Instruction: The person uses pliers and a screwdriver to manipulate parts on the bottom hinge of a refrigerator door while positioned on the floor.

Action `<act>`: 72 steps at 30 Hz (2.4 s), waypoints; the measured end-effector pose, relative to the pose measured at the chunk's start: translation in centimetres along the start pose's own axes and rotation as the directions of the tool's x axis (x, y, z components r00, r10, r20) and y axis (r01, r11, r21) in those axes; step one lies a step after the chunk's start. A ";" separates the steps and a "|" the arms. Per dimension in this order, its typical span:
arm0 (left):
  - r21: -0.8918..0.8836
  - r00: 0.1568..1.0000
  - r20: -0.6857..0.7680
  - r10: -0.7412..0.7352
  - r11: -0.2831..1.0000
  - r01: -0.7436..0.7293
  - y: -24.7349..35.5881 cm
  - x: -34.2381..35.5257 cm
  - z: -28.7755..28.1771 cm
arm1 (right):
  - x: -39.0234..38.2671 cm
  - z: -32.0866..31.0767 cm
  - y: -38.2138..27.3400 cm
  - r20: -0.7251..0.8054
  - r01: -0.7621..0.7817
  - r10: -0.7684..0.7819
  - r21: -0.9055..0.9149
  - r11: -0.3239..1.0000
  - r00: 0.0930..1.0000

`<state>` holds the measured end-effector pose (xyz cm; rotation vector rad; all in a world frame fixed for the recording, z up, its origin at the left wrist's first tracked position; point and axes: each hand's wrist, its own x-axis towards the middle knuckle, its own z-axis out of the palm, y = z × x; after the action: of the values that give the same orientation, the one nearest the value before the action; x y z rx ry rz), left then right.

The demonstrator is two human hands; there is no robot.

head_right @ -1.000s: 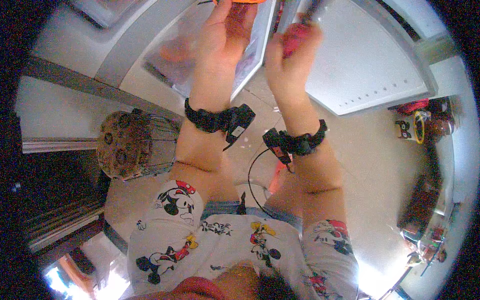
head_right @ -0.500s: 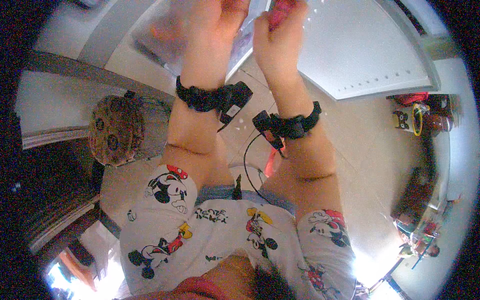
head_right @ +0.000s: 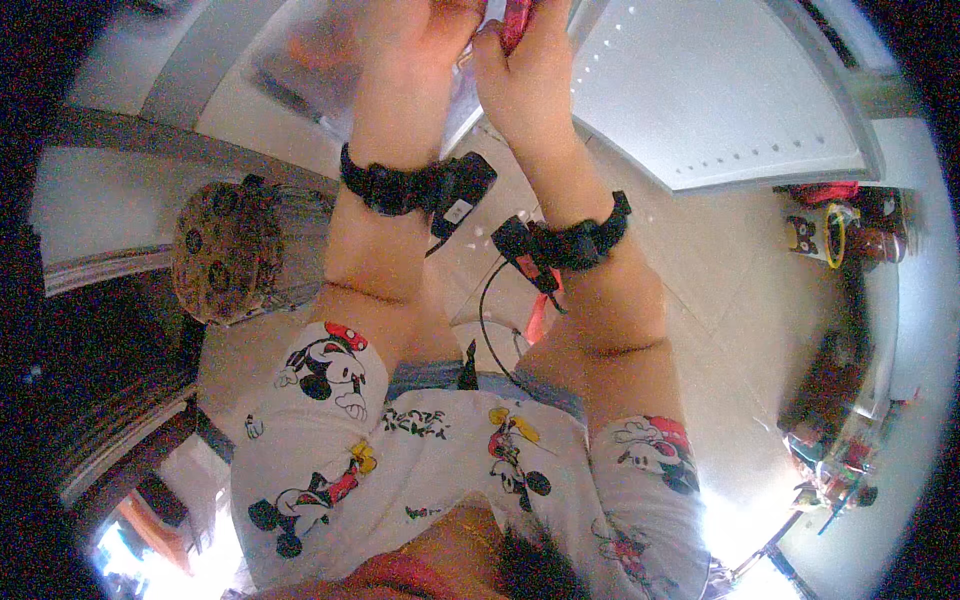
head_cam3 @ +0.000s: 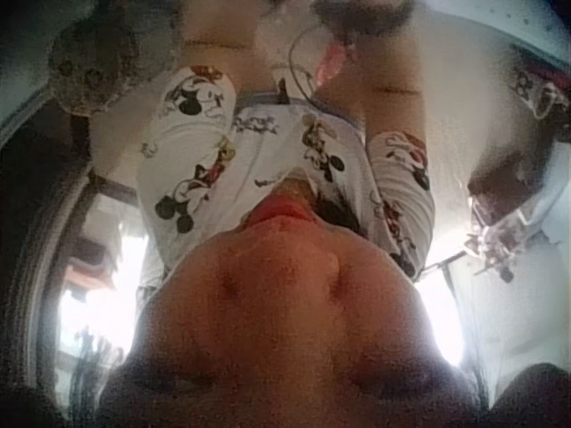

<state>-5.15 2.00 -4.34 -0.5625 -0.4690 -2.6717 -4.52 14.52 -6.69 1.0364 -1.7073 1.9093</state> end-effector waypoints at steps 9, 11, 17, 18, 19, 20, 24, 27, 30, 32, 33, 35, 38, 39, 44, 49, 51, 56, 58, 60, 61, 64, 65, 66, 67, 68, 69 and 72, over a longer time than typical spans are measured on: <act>0.092 0.979 -0.193 -0.072 0.992 0.091 -0.1 -2.2 1.6 | -1.3 -1.3 -0.9 0.007 -0.036 0.037 -0.156 0.987 0.999; 0.162 0.969 -0.234 -0.084 0.979 0.124 -1.8 -2.6 1.9 | -1.8 -3.1 -0.9 -0.054 -0.142 0.138 -0.095 0.985 0.989; 0.320 0.981 -0.127 -0.149 0.929 0.183 -1.9 -4.7 3.4 | -2.4 -4.5 -2.6 -0.161 -0.167 0.159 -0.037 0.985 0.974; 0.337 0.983 -0.118 -0.141 0.926 0.173 -1.3 -4.8 3.6 | -2.4 -4.5 -2.6 -0.159 -0.185 0.183 0.003 0.983 0.970; 0.373 0.980 -0.170 -0.107 0.913 0.164 -1.1 -4.9 3.5 | -2.5 -4.6 -2.0 -0.160 -0.142 0.149 0.054 0.988 0.976; 0.374 0.976 -0.197 -0.090 0.914 0.160 -0.9 -4.9 3.3 | -2.6 -4.8 -1.7 -0.156 -0.143 0.149 0.053 0.988 0.976; 0.394 0.967 -0.254 0.020 0.915 0.085 0.9 -4.9 2.1 | -2.1 -4.8 -2.1 -0.148 -0.179 0.186 0.057 0.982 0.971; 0.404 0.959 -0.274 0.074 0.914 0.045 1.4 -4.8 2.7 | -2.1 -4.4 -1.9 -0.141 -0.144 0.168 0.168 0.975 0.976; 0.479 0.949 -0.304 0.089 0.875 0.072 2.3 -4.3 3.6 | -1.2 -4.1 -2.4 -0.150 -0.123 0.151 0.177 0.976 0.977; 0.482 0.959 -0.273 0.072 0.873 0.071 3.9 -4.2 3.6 | -1.0 -3.6 -2.3 -0.130 -0.048 0.060 0.097 0.994 0.990; 0.485 0.964 -0.259 0.065 0.872 0.071 4.7 -4.2 3.7 | -1.0 -3.0 -2.7 -0.140 -0.063 0.082 0.130 0.989 0.987; 0.481 0.961 -0.267 0.070 0.874 0.070 3.2 -4.4 2.7 | -1.3 -2.8 -2.8 -0.171 -0.097 0.122 0.147 0.984 0.978; 0.558 0.967 -0.243 0.080 0.827 0.072 0.8 -4.3 2.8 | -1.6 -3.1 -2.0 -0.128 -0.173 0.202 0.209 0.963 0.971; 0.593 0.970 -0.229 0.080 0.802 0.074 0.3 -4.3 2.9 | -1.7 -3.2 -1.8 -0.131 -0.163 0.189 0.187 0.969 0.973; 0.616 0.942 -0.279 0.186 0.787 0.027 2.3 -2.5 1.7 | -1.0 -1.6 -3.6 -0.182 -0.179 0.221 0.222 0.959 0.958; 0.599 0.928 -0.256 0.271 0.798 -0.068 2.6 -1.0 0.2 | -0.8 -2.7 -2.2 -0.150 -0.149 0.175 0.167 0.975 0.973; 0.561 0.926 -0.255 0.277 0.822 -0.092 2.7 -0.3 -0.2 | -0.3 -2.9 -1.6 -0.161 -0.129 0.154 0.154 0.980 0.975; 0.598 0.934 -0.252 0.253 0.800 -0.056 3.3 0.6 -0.4 | 1.4 -3.3 -1.4 -0.226 -0.202 0.216 0.083 0.976 0.950; 0.599 0.932 -0.250 0.262 0.798 -0.063 3.5 0.9 -0.2 | 1.7 -2.6 -0.1 -0.213 -0.250 0.260 0.075 0.965 0.942; 0.596 0.918 -0.267 0.292 0.799 -0.081 3.6 1.2 0.0 | 1.7 -1.9 0.4 -0.149 -0.363 0.382 0.145 0.921 0.912; 0.604 0.910 -0.270 0.315 0.791 -0.095 4.0 1.4 0.0 | 1.6 -1.1 -0.6 -0.057 -0.420 0.435 0.178 0.890 0.899; 0.580 0.915 -0.284 0.287 0.812 -0.074 2.6 2.3 -1.5 | 1.2 -0.6 -0.5 0.178 -0.619 0.594 0.282 0.733 0.785; 0.616 0.920 -0.262 0.292 0.784 -0.074 4.1 2.1 -0.5 | 1.3 0.3 -1.2 0.298 -0.679 0.611 0.350 0.645 0.734; 0.650 0.925 -0.241 0.294 0.757 -0.072 5.2 2.0 0.6 | 1.5 1.1 -1.3 0.236 -0.636 0.590 0.307 0.708 0.772; 0.640 0.931 -0.231 0.284 0.764 -0.074 4.7 2.1 0.1 | 1.3 1.0 -0.5 0.149 -0.595 0.576 0.227 0.771 0.804; 0.629 0.937 -0.222 0.271 0.774 -0.075 4.1 2.1 -0.3 | 1.1 0.7 0.1 0.062 -0.553 0.550 0.136 0.822 0.833; 0.615 0.943 -0.214 0.256 0.785 -0.074 3.3 2.2 -0.8 | 0.9 0.1 0.5 0.108 -0.583 0.573 0.158 0.797 0.813; 0.642 0.936 -0.192 0.296 0.759 -0.108 5.0 1.6 0.3 | 1.3 0.6 -1.7 0.238 -0.610 0.564 0.234 0.757 0.791</act>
<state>-4.35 -2.70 -2.12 -0.0193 -1.0776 -2.1410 -4.01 13.99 -4.55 0.8077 -2.0548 2.6143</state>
